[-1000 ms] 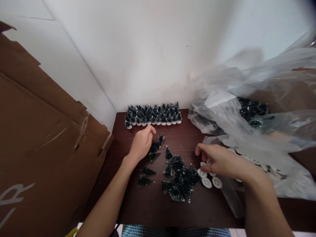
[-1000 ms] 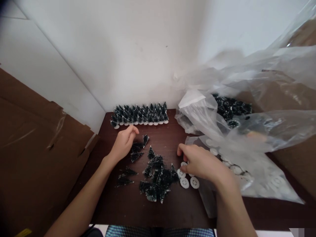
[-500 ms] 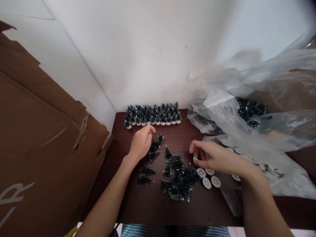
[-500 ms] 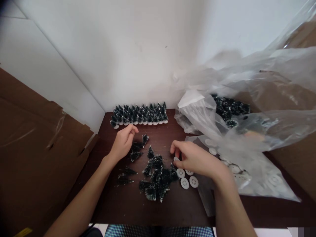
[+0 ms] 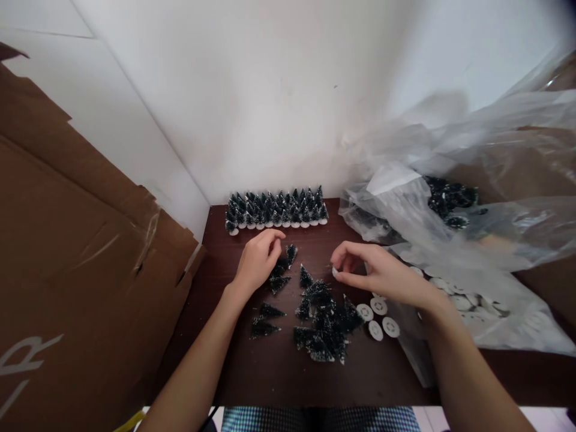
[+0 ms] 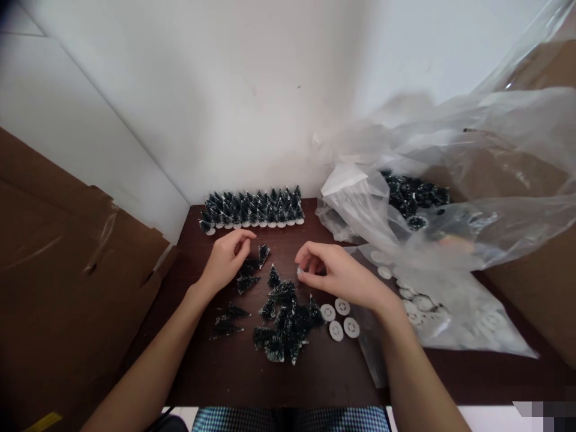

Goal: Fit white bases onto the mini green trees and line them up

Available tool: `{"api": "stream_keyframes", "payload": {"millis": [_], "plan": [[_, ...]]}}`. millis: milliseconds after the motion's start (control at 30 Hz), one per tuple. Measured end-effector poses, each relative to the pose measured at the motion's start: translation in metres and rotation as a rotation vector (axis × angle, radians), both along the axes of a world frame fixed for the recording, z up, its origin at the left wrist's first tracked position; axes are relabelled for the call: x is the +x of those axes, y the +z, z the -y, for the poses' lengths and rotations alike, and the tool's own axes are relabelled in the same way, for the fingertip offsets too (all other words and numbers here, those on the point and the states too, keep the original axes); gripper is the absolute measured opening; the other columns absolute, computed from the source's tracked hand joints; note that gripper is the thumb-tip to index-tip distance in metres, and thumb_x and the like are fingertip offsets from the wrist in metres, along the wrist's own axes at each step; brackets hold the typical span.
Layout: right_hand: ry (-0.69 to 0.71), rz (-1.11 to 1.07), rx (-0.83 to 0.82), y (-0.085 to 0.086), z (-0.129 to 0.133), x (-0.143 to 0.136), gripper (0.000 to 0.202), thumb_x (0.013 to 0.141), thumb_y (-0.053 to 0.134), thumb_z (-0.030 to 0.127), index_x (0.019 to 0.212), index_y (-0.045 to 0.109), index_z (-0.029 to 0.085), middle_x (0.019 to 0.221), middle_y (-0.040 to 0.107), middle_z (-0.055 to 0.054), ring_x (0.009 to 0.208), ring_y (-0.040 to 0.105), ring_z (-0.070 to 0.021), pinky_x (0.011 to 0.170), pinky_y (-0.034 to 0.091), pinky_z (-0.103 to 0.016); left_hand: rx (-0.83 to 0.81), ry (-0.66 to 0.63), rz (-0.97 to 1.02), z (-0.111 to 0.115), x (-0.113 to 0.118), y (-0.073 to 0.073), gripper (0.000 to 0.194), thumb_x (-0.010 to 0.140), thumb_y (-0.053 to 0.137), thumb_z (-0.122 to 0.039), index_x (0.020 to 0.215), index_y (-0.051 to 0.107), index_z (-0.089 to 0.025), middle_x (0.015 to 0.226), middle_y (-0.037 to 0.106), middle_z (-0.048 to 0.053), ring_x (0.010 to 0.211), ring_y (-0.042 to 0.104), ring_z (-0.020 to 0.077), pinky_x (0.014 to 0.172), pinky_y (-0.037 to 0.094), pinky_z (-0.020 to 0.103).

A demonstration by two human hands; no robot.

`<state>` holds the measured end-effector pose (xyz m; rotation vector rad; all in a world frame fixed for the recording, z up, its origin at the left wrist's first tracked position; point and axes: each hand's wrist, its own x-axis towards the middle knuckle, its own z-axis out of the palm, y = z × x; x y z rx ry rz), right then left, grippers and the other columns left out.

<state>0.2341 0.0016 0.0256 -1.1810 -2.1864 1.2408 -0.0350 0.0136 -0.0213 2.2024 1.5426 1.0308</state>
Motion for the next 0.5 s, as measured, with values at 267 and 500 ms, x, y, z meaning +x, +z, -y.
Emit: {"api": "stream_keyframes", "payload": {"millis": [267,500], "plan": [[0.003,0.030,0.068,-0.005,-0.002,-0.005,0.010,0.087,0.060,0.028,0.095,0.058,0.021,0.093,0.068,-0.004,0.081,0.063,-0.0169,0.068,0.048,-0.028,0.058,-0.046,-0.022,-0.001,0.000,0.000,0.016,0.095,0.050,-0.016,0.087,0.064,-0.018,0.077,0.057,0.002,0.068,0.054,0.0145,0.064,0.043,0.026],[-0.048,0.142,0.264,-0.017,-0.010,-0.003,0.008,0.088,0.058,0.023,0.095,0.057,0.021,0.095,0.066,-0.004,0.084,0.061,-0.0181,0.075,0.046,-0.030,0.040,-0.057,0.000,0.000,0.001,0.002,0.014,0.093,0.051,-0.015,0.086,0.062,-0.018,0.079,0.057,0.002,0.070,0.055,0.0147,0.065,0.045,0.026]]}}
